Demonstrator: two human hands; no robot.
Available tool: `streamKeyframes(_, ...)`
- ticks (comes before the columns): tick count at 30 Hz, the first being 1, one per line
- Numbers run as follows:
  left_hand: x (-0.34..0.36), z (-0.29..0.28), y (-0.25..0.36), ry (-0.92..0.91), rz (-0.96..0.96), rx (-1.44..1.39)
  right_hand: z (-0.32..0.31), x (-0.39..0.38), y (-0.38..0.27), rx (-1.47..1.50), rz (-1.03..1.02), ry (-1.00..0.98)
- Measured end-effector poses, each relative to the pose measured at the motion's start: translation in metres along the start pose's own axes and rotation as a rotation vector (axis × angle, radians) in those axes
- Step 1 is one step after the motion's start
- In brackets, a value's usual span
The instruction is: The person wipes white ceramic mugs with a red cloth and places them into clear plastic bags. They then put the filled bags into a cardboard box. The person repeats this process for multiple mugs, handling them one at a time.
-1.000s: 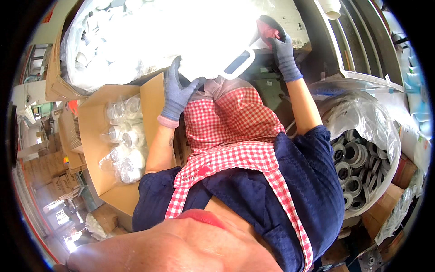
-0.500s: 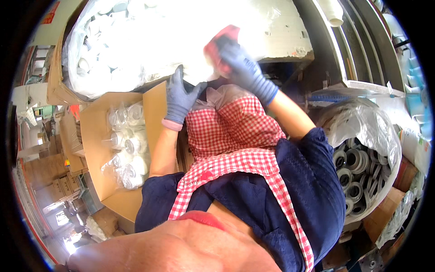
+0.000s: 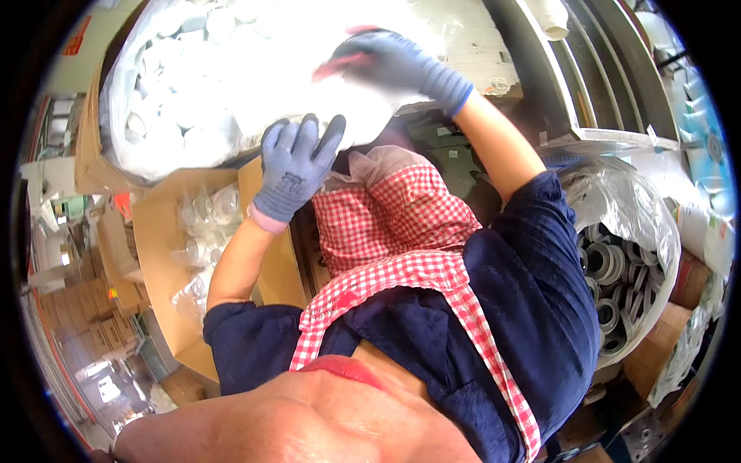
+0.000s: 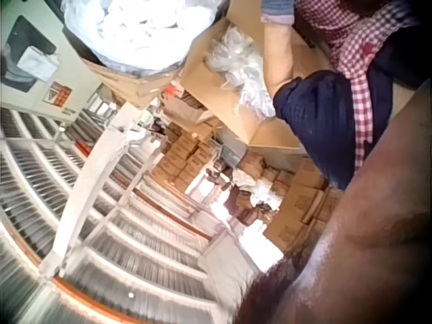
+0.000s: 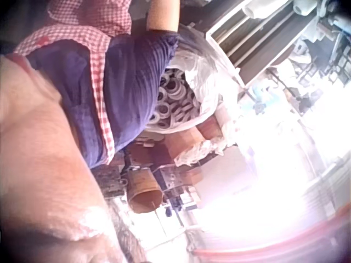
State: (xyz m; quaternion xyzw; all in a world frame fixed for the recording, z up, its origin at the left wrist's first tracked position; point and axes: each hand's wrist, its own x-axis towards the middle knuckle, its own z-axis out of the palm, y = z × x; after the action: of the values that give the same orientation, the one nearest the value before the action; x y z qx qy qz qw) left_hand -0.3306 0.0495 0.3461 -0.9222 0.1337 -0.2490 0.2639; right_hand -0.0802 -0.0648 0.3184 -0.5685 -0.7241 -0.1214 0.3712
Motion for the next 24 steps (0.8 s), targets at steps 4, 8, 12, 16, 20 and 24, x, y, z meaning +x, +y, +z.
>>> streamKeyframes(4, 0.006, -0.010, -0.009, -0.062, -0.156, -0.230, -0.043, -0.049, 0.056, -0.082, 0.784, 0.048)
streamKeyframes(8, 0.019, 0.001, -0.010, 0.064, -0.407, -0.638, -0.068, -0.108, 0.112, -0.462, 0.776, 0.123)
streamKeyframes(12, -0.001, 0.048, -0.013, 0.029, -0.913, -1.000, -0.084, -0.161, 0.054, -0.437, 0.560, 0.333)
streamKeyframes(16, -0.004, 0.068, -0.041, 0.130, -1.335, -1.273, -0.165, -0.256, -0.090, -0.508, 0.554, 0.651)
streamKeyframes(20, -0.077, 0.133, -0.090, 0.205, -1.218, -1.065, -0.186, -0.520, -0.150, -0.408, 1.225, 1.335)
streamKeyframes(24, -0.101, 0.185, -0.144, 0.260, -0.727, -0.245, -0.125, -0.690, -0.182, -0.794, 1.897, 0.705)
